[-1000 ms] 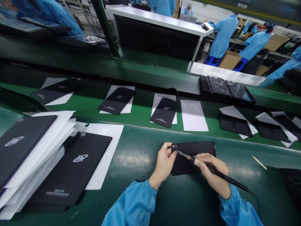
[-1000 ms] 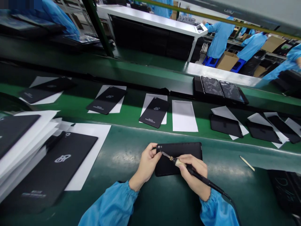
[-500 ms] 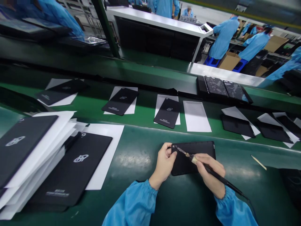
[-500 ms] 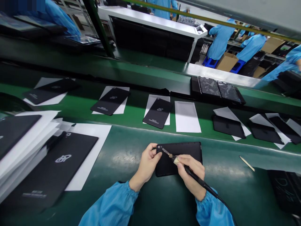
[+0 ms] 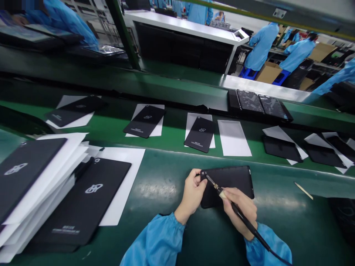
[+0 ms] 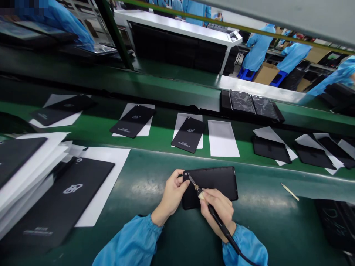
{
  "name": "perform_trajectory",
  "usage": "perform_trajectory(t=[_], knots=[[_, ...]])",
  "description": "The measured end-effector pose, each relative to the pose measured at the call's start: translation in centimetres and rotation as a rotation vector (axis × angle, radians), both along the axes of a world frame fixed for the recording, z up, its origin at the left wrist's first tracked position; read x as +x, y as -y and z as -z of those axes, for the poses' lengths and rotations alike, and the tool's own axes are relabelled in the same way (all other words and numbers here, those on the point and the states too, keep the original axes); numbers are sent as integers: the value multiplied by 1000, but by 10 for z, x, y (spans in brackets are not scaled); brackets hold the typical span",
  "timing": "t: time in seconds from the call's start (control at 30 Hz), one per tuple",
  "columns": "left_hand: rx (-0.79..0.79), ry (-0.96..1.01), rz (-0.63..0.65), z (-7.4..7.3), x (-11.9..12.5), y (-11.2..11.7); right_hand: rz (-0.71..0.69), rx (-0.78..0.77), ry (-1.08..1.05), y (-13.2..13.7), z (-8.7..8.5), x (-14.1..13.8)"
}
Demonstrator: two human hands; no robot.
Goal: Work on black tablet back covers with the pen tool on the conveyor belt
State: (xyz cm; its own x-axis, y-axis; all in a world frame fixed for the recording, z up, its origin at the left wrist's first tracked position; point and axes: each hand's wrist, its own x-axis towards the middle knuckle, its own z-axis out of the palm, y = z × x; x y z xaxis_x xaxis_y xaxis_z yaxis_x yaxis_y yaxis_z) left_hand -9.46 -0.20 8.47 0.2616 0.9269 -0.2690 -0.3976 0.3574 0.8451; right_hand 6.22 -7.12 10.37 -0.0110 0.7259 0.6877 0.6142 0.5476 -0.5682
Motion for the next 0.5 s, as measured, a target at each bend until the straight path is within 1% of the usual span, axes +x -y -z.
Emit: perform_trajectory(t=[0.07,0.17,0.3,0.4,0.5], knots=[[0,1,6,0,0,0,-6,5,25,3,2,7],[-10,13,9,-1,0,0,41,16,26,3,2,29],[-20,12,-1,-4,1,-1,68,54,77,-14,-5,56],[-10,6,6,-5,0,-2,113,16,224,-35,-9,58],[3,8,26,-5,-1,-3,101,-19,332,-53,-4,53]])
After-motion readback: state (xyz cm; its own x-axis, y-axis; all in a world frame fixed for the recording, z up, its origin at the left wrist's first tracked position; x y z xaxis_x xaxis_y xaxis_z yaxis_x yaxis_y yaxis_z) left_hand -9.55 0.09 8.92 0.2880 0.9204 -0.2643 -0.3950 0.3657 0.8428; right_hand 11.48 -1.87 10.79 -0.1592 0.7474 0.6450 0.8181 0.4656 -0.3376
